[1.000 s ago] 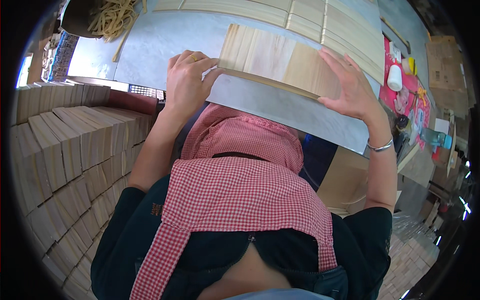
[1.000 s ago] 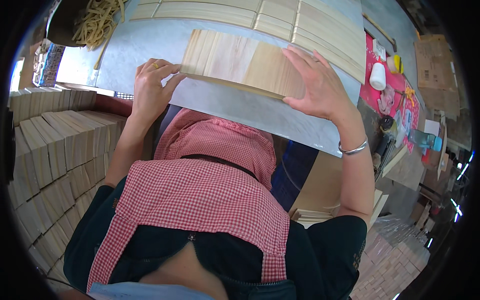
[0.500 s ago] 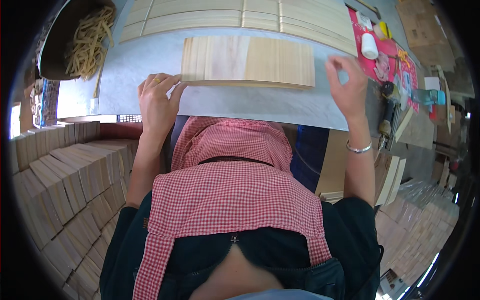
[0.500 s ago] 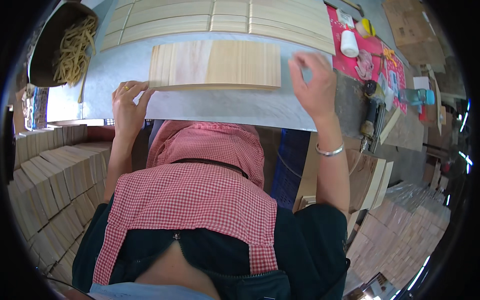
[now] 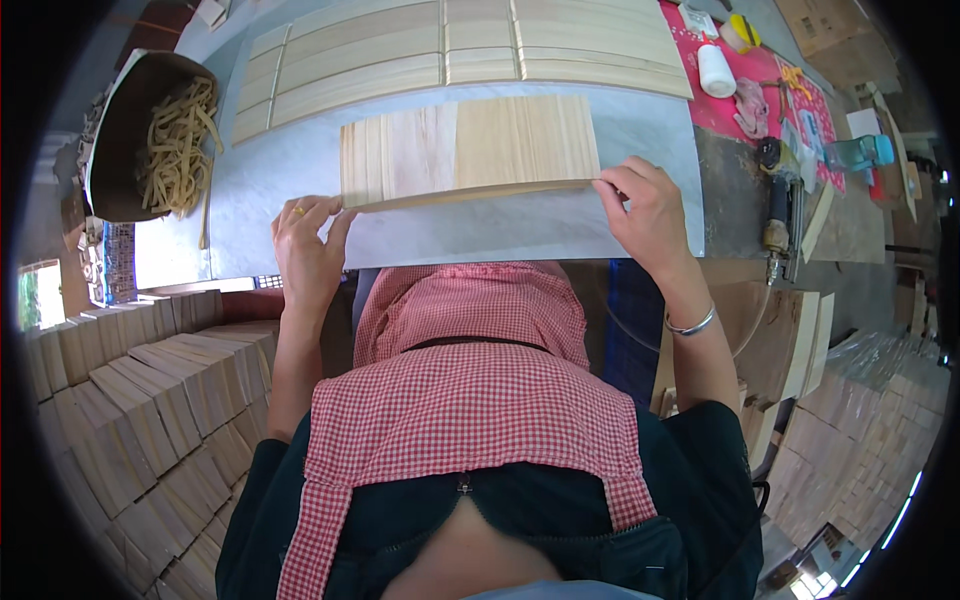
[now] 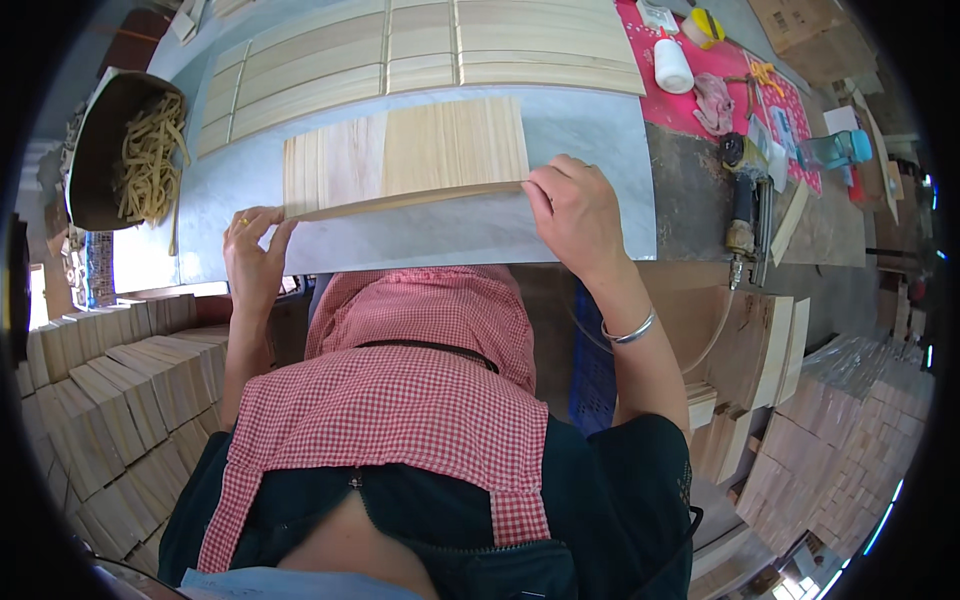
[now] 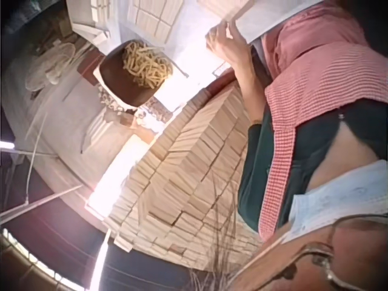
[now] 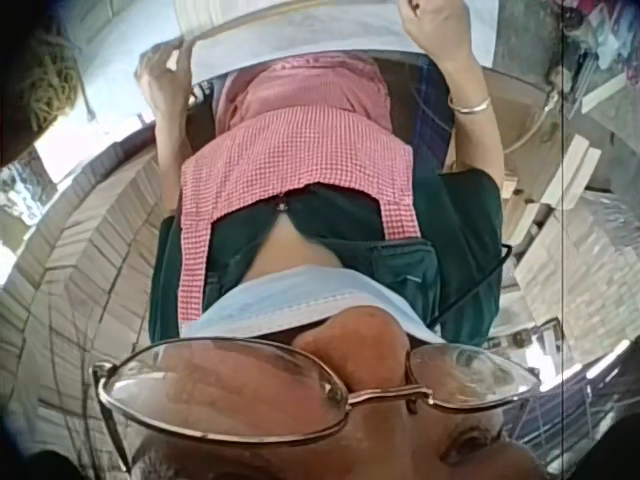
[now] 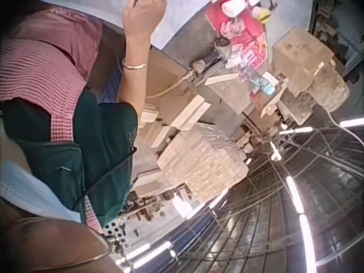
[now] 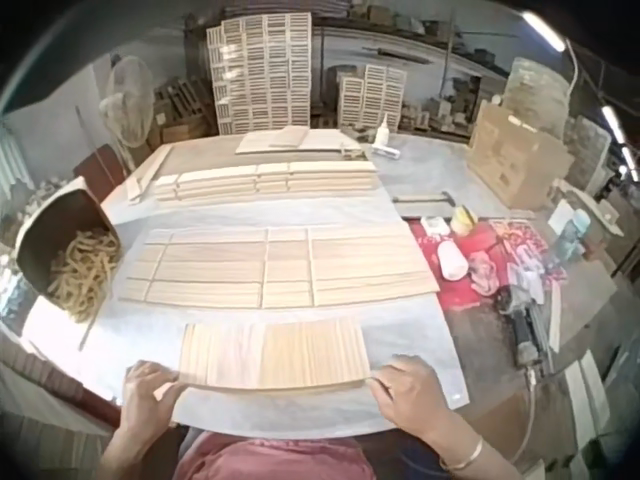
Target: Assembling wooden boxes by applying glue to joints and using a nail gun to secure panels.
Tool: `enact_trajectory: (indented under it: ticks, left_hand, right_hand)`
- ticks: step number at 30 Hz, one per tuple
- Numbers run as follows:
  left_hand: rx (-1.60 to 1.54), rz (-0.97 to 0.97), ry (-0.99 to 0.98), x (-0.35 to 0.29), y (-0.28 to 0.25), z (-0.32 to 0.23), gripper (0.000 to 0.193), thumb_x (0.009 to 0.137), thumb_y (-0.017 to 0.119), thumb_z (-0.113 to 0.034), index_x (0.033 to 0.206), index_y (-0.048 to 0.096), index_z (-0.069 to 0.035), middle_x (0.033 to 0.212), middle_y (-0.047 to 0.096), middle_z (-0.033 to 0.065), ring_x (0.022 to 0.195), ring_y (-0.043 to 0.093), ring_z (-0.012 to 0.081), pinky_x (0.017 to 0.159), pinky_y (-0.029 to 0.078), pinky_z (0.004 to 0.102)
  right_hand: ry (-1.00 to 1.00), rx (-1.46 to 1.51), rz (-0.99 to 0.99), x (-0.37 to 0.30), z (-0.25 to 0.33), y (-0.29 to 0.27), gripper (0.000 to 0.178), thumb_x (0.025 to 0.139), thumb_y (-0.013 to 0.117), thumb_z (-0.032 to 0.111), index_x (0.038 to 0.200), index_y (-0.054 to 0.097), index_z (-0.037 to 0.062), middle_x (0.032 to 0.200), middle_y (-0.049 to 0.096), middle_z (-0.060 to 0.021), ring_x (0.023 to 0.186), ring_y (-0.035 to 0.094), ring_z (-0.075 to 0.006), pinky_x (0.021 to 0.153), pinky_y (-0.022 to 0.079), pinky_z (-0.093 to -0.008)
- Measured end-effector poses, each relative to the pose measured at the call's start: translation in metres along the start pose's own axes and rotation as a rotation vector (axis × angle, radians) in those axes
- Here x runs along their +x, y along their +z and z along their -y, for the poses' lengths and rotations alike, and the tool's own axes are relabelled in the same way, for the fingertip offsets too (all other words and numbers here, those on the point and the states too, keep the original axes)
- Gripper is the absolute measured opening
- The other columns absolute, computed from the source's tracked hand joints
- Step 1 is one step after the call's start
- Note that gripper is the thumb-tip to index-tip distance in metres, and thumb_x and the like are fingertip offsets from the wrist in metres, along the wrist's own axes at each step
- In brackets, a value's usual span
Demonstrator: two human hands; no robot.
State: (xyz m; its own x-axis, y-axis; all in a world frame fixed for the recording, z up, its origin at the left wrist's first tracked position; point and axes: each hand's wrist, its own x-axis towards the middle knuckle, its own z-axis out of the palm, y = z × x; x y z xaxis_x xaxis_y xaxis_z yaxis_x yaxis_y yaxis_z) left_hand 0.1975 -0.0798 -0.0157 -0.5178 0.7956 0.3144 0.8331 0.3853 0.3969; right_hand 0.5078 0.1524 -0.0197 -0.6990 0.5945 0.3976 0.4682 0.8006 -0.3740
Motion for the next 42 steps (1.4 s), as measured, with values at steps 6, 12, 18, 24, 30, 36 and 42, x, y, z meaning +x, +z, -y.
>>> enact_trajectory:
  ticks: [6, 12, 18, 24, 30, 36, 42]
  left_hand:
    - [0.005, 0.069, -0.043, 0.000, -0.004, 0.002, 0.016, 0.082, 0.079, -0.012, 0.094, 0.075, -0.002, 0.100, 0.073, 0.0067, 0.099, 0.063, 0.0231, 0.097, 0.044, 0.0389]
    - [0.365, 0.182, 0.051, 0.031, -0.036, -0.033, 0.023, 0.079, 0.081, -0.015, 0.098, 0.073, -0.005, 0.114, 0.070, 0.0075, 0.107, 0.062, 0.0258, 0.102, 0.043, 0.0412]
    - [-0.026, 0.361, 0.533, 0.082, 0.023, -0.133, 0.045, 0.074, 0.086, -0.038, 0.098, 0.062, -0.008, 0.155, 0.041, 0.0180, 0.143, 0.039, 0.0373, 0.116, 0.030, 0.0590]
    - [-0.093, 0.404, 0.616, 0.097, 0.081, -0.146, 0.049, 0.071, 0.084, -0.043, 0.094, 0.059, -0.008, 0.151, 0.044, 0.0211, 0.138, 0.042, 0.0412, 0.115, 0.029, 0.0617]
    - [-0.184, 0.388, 0.569, 0.096, 0.097, -0.140, 0.049, 0.067, 0.085, -0.041, 0.092, 0.059, -0.008, 0.143, 0.050, 0.0206, 0.129, 0.048, 0.0400, 0.114, 0.030, 0.0607]
    - [-0.237, 0.354, 0.537, 0.095, 0.097, -0.141, 0.050, 0.064, 0.085, -0.040, 0.091, 0.059, -0.007, 0.138, 0.052, 0.0195, 0.127, 0.049, 0.0396, 0.113, 0.030, 0.0597]
    - [-0.259, 0.349, 0.497, 0.096, 0.091, -0.148, 0.048, 0.060, 0.088, -0.032, 0.085, 0.054, -0.008, 0.136, 0.054, 0.0176, 0.121, 0.051, 0.0381, 0.108, 0.034, 0.0551]
  right_hand:
    - [-0.014, 0.130, 0.033, 0.002, -0.010, -0.001, 0.007, 0.083, 0.071, -0.001, 0.090, 0.070, 0.0013, 0.077, 0.060, -0.0037, 0.063, 0.052, -0.0190, 0.059, 0.041, -0.0293]
    - [0.275, 0.504, -0.011, 0.017, -0.022, -0.006, 0.010, 0.085, 0.071, 0.000, 0.095, 0.071, 0.0000, 0.081, 0.063, -0.0054, 0.066, 0.055, -0.0178, 0.058, 0.042, -0.0283]
    - [0.308, 0.369, -0.252, 0.045, -0.010, 0.030, 0.011, 0.087, 0.070, 0.004, 0.097, 0.070, -0.0002, 0.086, 0.064, -0.0087, 0.068, 0.061, -0.0212, 0.063, 0.050, -0.0320]
    - [0.403, 0.383, -0.233, 0.053, -0.004, 0.047, 0.011, 0.086, 0.072, 0.005, 0.096, 0.069, 0.0004, 0.090, 0.064, -0.0093, 0.069, 0.061, -0.0221, 0.064, 0.051, -0.0321]
    - [0.411, 0.353, -0.247, 0.055, 0.003, 0.047, 0.008, 0.086, 0.071, 0.004, 0.092, 0.067, 0.0011, 0.087, 0.061, -0.0079, 0.069, 0.060, -0.0218, 0.064, 0.050, -0.0328]
    - [0.340, 0.259, -0.251, 0.059, 0.006, 0.046, 0.007, 0.085, 0.070, 0.002, 0.089, 0.065, 0.0019, 0.086, 0.058, -0.0070, 0.069, 0.058, -0.0220, 0.064, 0.050, -0.0335]
    - [0.276, 0.170, -0.261, 0.058, 0.006, 0.048, 0.014, 0.085, 0.071, -0.003, 0.099, 0.068, -0.0017, 0.091, 0.063, -0.0072, 0.068, 0.058, -0.0187, 0.063, 0.049, -0.0304]
